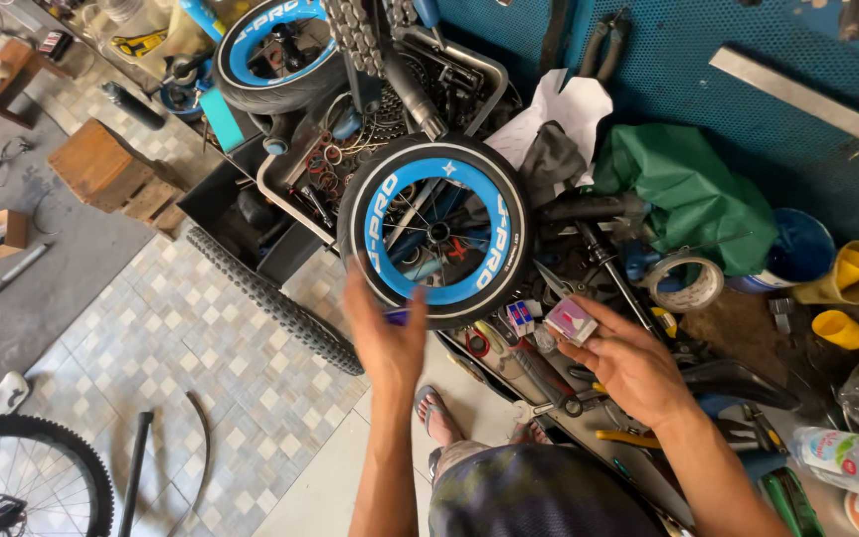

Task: The person wipes a small bicycle wheel with a cloth, rotating it to clean the tire and rim, and then opens a small box to retrieve a bearing.

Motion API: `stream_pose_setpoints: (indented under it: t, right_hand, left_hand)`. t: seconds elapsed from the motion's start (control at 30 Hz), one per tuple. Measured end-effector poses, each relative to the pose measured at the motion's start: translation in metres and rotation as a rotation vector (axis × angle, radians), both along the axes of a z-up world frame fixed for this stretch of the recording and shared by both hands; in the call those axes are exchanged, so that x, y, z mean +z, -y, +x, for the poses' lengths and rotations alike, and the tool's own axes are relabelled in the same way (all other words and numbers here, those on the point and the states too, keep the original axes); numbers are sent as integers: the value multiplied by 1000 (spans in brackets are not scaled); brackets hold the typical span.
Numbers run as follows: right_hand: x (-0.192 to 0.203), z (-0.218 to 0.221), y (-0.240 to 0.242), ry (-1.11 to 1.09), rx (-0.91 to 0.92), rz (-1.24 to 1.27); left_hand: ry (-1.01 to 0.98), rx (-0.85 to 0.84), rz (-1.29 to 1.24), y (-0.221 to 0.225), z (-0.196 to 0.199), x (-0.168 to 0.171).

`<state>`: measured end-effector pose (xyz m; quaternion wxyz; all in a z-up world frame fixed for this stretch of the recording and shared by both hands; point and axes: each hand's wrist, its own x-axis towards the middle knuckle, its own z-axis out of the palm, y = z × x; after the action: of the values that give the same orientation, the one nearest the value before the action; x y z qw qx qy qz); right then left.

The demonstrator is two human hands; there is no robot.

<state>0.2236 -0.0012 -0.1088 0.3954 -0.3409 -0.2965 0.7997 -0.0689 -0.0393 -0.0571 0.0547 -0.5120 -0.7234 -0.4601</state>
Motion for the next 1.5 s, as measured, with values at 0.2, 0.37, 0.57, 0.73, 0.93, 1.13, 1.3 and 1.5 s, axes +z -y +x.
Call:
stream_pose_setpoints:
  t: [0.2, 0.37, 0.57, 0.73, 0.93, 1.13, 1.3, 1.5]
  right_hand:
    - [27, -7, 0, 369, 101, 146]
    - [61, 1, 10, 800, 104, 288]
    - [100, 4, 27, 768, -177, 801]
    - [128, 3, 33, 932, -212, 1134]
    - [151, -3, 17, 1238, 18, 1453]
    - [144, -5, 0, 1359, 366, 1463]
    - [117, -3, -13, 1124, 378, 1429]
    - [101, 8, -24, 1087, 116, 1473]
  left_hand:
    - [99, -906, -460, -15, 65, 45]
    - [255, -1069, -500, -28, 70, 44]
    - [613, -1190, -391, -30, 61, 31]
    - [668, -1210, -377, -29, 58, 29]
    - [648, -1249, -369, -27, 56, 32]
    - [459, -1281, -522, -27, 48, 35]
    - [389, -1296, -564, -32, 46, 39]
    - [231, -1319, -515, -58, 49, 57]
